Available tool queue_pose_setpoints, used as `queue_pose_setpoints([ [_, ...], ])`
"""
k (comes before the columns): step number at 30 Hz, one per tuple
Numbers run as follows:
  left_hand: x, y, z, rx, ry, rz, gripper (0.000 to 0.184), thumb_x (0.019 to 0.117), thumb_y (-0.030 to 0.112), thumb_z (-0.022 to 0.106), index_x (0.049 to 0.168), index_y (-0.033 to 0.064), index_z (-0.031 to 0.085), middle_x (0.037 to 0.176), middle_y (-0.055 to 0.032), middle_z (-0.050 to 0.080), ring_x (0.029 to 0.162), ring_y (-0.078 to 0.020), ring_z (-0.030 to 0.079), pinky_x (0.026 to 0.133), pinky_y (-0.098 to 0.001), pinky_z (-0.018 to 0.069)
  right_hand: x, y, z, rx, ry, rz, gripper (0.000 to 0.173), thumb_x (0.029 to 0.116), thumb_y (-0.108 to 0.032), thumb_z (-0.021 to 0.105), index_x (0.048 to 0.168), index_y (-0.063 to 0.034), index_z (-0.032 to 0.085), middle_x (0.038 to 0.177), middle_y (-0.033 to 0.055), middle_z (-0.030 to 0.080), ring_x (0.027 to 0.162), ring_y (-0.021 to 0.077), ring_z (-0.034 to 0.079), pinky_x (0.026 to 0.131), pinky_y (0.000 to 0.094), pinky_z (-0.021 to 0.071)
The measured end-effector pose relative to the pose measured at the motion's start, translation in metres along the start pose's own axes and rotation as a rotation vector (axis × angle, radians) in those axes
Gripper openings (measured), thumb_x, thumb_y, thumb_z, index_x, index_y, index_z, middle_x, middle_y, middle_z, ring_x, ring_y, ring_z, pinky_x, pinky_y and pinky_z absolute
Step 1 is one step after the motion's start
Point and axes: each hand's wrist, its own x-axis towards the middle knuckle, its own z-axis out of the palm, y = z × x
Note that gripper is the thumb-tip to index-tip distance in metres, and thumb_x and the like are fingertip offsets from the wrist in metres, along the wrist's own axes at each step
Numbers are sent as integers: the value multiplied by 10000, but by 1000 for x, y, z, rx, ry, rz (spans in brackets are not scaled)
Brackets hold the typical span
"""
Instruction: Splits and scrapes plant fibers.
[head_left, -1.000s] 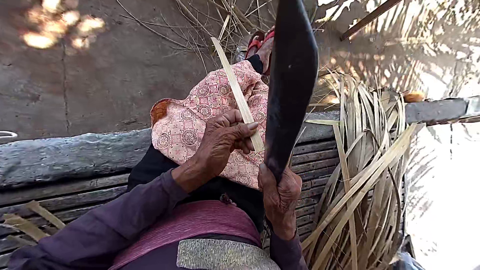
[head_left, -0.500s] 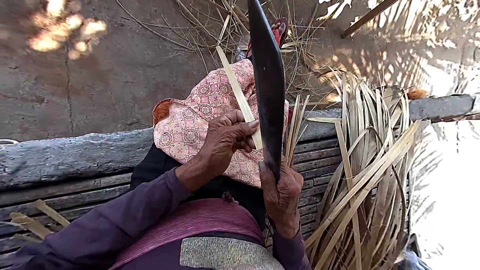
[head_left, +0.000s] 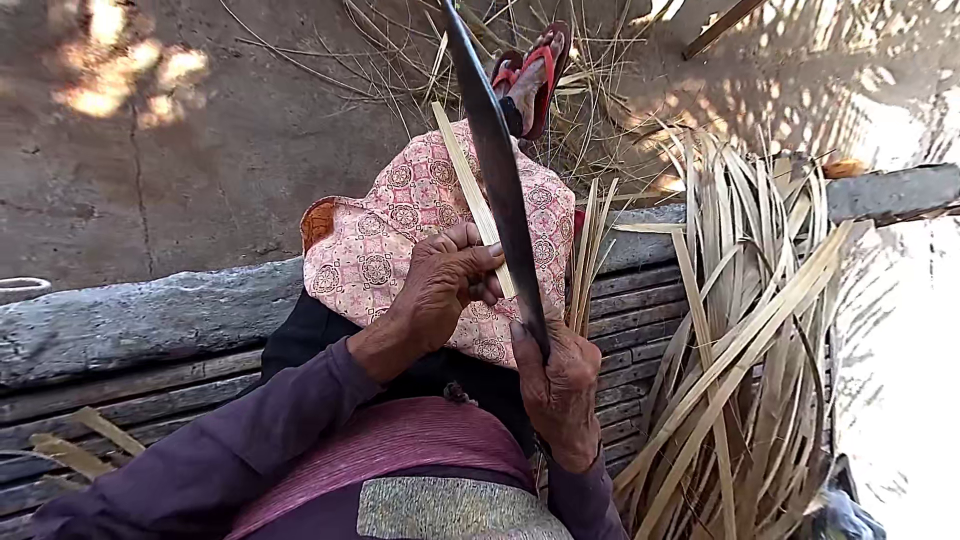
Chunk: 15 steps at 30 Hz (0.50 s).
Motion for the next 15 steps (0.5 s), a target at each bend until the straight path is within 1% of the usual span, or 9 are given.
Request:
queue_pose_setpoints([
  [3, 0, -1, -1, -44, -7, -45, 232, 1056, 40, 440, 911, 107, 608, 708, 19, 640, 550, -10, 587, 539, -147, 528, -2, 0, 1, -32, -19, -9, 416, 995, -118, 542, 1357, 82, 588, 723, 108, 655, 553, 100, 529, 557, 195, 460],
  [5, -1, -3, 0, -57, 23, -82, 242, 1065, 43, 419, 930, 96, 613, 737, 15, 667, 559, -7, 605, 527, -151, 531, -3, 1, 2, -55, -33, -15, 408, 1004, -118, 542, 1362, 75, 583, 728, 109, 660, 554, 122, 552, 547, 228, 474],
  [6, -1, -4, 0, -51, 33, -99, 247, 1070, 51, 401, 931, 106, 598, 758, 22, 677, 586, -2, 624, 544, -155, 542, -5, 1, 2, -63, -37, -22, 399, 1006, -116, 538, 1359, 65, 583, 738, 111, 662, 565, 133, 565, 552, 237, 481],
  [7, -2, -6, -1, -44, 28, -111, 240, 1078, 71, 402, 916, 126, 570, 764, 34, 666, 626, -2, 634, 590, -165, 557, -6, 2, 3, -69, -31, -32, 397, 998, -111, 542, 1352, 62, 594, 748, 118, 674, 575, 145, 586, 556, 246, 493],
  [8, -2, -8, -3, -47, 13, -113, 223, 1080, 87, 420, 920, 134, 569, 788, 31, 665, 676, -12, 649, 644, -181, 571, -7, 3, 4, -76, -27, -38, 391, 996, -110, 547, 1345, 58, 602, 764, 123, 689, 594, 153, 610, 570, 252, 509],
  [9, -3, -10, -4, -43, 3, -106, 207, 1074, 92, 446, 914, 134, 570, 790, 27, 650, 691, -19, 639, 663, -185, 567, -8, 3, 6, -84, -18, -44, 382, 994, -106, 549, 1333, 59, 610, 769, 125, 696, 609, 158, 625, 582, 253, 518],
  [11, -5, -12, -5, -14, -11, -94, 188, 1066, 112, 480, 918, 142, 592, 785, 34, 649, 687, -8, 628, 650, -168, 553, -11, 4, 8, -107, 11, -57, 357, 991, -102, 550, 1299, 62, 625, 745, 124, 683, 613, 165, 634, 583, 255, 521],
  [13, -7, -13, -4, 18, -28, -86, 187, 1072, 129, 477, 919, 162, 578, 777, 51, 627, 674, 10, 598, 629, -144, 523, -13, 5, 11, -129, 35, -61, 358, 993, -103, 540, 1301, 60, 625, 748, 129, 679, 614, 176, 634, 582, 262, 522],
  [15, -8, -15, -3, -1, -13, -83, 176, 1070, 122, 477, 926, 156, 572, 775, 44, 622, 673, 6, 597, 620, -144, 518, -14, 5, 13, -131, 57, -58, 357, 989, -95, 537, 1297, 63, 626, 750, 132, 678, 617, 174, 634, 594, 259, 527],
])
